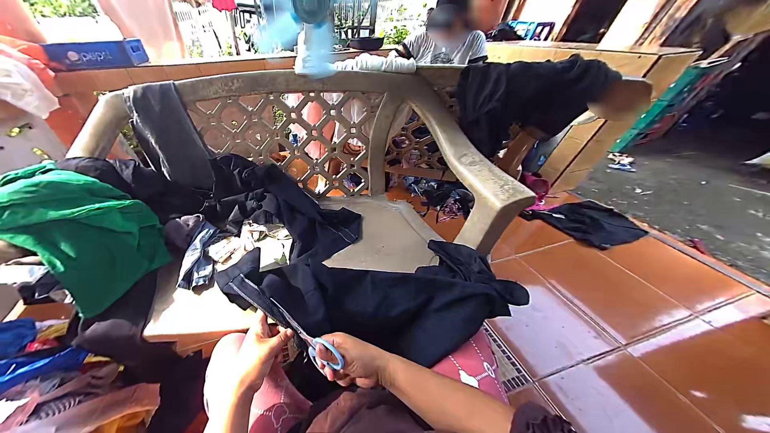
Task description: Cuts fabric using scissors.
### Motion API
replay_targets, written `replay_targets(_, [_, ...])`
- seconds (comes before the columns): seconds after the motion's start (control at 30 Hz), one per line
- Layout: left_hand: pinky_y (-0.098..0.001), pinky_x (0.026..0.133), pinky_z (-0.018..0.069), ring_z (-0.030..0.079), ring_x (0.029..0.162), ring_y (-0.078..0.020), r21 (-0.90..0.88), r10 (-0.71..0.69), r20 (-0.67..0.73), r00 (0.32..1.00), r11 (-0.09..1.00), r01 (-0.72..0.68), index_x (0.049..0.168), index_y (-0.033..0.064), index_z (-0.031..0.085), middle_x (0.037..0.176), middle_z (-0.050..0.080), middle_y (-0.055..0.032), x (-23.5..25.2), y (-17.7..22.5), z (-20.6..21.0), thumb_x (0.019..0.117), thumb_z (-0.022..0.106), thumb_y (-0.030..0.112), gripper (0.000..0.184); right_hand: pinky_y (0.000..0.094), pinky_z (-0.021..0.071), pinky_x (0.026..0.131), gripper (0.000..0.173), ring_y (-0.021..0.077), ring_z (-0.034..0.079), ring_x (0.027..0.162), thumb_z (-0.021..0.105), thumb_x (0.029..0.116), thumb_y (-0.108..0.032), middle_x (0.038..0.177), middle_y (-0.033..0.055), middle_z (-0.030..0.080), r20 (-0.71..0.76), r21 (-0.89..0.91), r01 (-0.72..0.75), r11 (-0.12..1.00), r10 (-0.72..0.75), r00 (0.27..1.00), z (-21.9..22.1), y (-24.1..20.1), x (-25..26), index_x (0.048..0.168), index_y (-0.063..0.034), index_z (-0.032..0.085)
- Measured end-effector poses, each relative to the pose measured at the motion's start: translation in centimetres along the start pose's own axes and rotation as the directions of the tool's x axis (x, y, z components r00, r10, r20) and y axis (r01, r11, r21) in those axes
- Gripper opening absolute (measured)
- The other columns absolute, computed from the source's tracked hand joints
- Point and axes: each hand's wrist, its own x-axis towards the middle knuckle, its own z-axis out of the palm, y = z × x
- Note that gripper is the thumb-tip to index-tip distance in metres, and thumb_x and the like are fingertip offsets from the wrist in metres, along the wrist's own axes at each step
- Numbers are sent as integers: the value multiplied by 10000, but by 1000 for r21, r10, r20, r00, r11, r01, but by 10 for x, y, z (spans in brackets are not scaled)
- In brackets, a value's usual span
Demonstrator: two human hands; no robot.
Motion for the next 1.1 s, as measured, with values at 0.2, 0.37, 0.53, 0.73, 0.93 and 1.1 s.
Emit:
replay_targets(0.2, [-183,503,472,571,541,-29,92,-74,46,996,993,69,1267,89,385,721,642,44,2,-4,-6,865,662,-81,517,92,310,420,289,-68,393,464,500,1040,-461,724,-109,571,97,105,14,994,-24,995,-1,-1,11,972,-184,543])
replay_targets(0.37, [-191,517,480,563,546,-32,202,-121,66,990,974,106,1248,55,417,732,624,45,5,3,-14,884,680,-39,459,90,311,428,344,-73,401,474,617,973,-522,711,-121,558,55,71,17,997,-21,998,2,-4,15,961,-186,548])
replay_targets(0.53, [-201,548,492,574,571,-30,340,-170,136,976,933,116,1188,40,511,796,660,28,11,13,-20,908,697,9,337,98,321,434,249,-62,421,480,673,944,-403,694,-119,557,-38,37,16,999,-15,999,8,-8,14,926,-183,556])
replay_targets(0.73, [-214,583,514,580,586,-38,519,-248,242,938,850,91,1208,26,534,849,666,3,17,21,-22,930,714,69,334,95,327,432,325,-64,429,480,720,919,-478,700,-110,576,6,131,9,991,-10,1000,2,-8,14,923,-184,582])
replay_targets(0.93, [-256,609,534,594,611,-73,619,-298,327,897,785,35,1183,13,585,852,654,-33,25,27,-15,935,697,73,278,78,317,423,431,-80,411,473,693,894,-612,724,-116,571,70,201,19,979,-34,997,-3,-11,19,943,-198,582])
replay_targets(1.1, [-269,627,525,582,606,-76,693,-352,377,857,721,-9,1109,22,649,817,656,-30,34,34,-19,947,693,117,193,97,317,426,355,-63,421,471,758,876,-502,679,-121,556,-54,117,39,992,-33,998,2,-20,19,896,-197,577])
